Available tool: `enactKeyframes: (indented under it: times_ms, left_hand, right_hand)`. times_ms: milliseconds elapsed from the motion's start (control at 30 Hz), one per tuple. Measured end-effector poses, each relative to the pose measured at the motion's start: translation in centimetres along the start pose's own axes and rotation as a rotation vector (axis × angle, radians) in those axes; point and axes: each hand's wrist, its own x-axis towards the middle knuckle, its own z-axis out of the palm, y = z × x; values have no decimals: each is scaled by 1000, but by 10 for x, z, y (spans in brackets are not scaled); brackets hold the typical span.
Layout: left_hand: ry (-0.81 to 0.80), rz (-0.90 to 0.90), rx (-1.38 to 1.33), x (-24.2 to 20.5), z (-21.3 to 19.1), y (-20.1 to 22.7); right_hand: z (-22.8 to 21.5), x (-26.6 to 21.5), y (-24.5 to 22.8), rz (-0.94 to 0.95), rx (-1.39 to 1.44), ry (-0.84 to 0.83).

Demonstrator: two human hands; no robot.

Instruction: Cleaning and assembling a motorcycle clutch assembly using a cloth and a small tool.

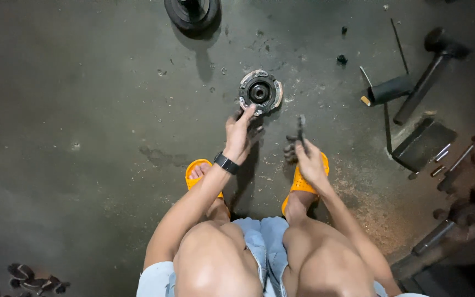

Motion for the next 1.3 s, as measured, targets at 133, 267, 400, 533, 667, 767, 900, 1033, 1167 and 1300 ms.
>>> enactKeyframes:
  times_ms: [133,267,400,533,667,767,900,1033,1167,1300]
  left_hand:
    - [45,149,315,19,6,-1]
    - [73,256,371,9,20,10]
    - [91,311,444,10,25,13]
    - [75,395,394,19,20,3]
    - [83,392,403,13,22,7]
    - [82,380,380,10,24,10]
    - [88,350,360,23,19,2]
    - [70,349,288,31,16,-5]
    - [76,383,276,39,13,-12]
    - [77,387,275,46,10,-16]
  right_hand:
    - [-3,20,33,-128,-248,-145]
    - [0,33,31,-207,-295,-182]
    - [8,37,11,-150,-359,-239]
    - [18,44,3,-143,-424,-243]
    - [26,45,-1,-138,-457,-221]
    - [27,43,-13,-180,-469,-217]
    - [29,47,-9,-254,-512,-223]
    - [31,51,0,-269,-471,-212]
    - [44,50,14,-263,-350,-141]
    - [53,62,36,-408,-307,-18]
